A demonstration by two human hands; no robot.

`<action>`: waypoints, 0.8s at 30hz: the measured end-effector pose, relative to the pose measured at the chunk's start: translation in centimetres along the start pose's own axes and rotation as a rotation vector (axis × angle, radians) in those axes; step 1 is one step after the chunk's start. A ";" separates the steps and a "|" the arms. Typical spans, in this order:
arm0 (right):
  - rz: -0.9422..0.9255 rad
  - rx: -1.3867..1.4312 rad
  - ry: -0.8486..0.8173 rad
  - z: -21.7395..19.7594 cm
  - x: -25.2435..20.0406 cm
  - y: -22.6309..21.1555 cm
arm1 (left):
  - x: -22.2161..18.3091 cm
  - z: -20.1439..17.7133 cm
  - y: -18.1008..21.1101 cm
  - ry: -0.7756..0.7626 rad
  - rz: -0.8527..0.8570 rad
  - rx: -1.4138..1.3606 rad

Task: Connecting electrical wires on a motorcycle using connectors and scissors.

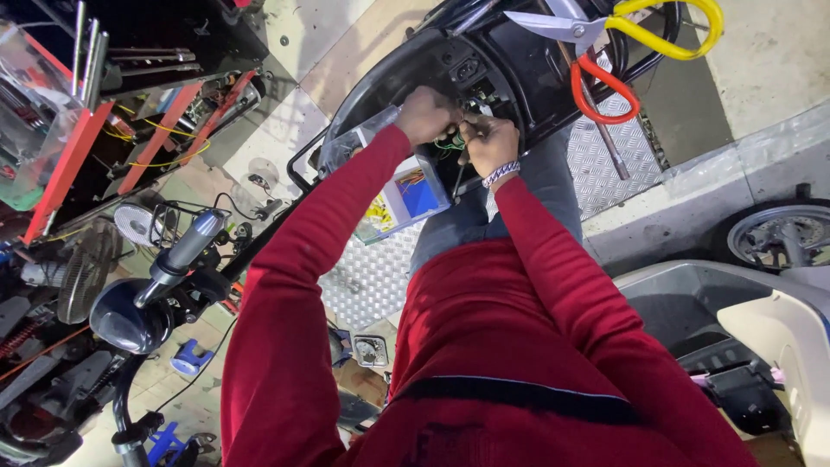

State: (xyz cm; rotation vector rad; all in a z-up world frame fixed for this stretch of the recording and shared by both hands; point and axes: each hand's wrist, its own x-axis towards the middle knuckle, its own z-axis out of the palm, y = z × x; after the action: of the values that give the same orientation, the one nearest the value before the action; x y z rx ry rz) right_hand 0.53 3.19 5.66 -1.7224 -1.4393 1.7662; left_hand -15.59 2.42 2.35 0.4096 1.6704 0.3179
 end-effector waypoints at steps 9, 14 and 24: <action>0.102 0.084 -0.063 -0.4 0.2 0.2 | -1.5 -2.3 0.7 0.147 1.395 1.427; 0.117 0.079 -0.066 -0.1 0.6 1.0 | -2.0 0.1 0.4 0.175 0.865 0.867; 0.061 -0.002 -0.028 0.3 0.4 0.4 | -2.4 -1.3 -1.0 0.178 0.751 0.900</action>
State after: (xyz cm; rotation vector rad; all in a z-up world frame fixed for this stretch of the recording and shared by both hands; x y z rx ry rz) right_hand 0.37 3.20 5.04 -1.7674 -1.4150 1.8275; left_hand -16.70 0.48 4.25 1.7361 1.7061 0.1218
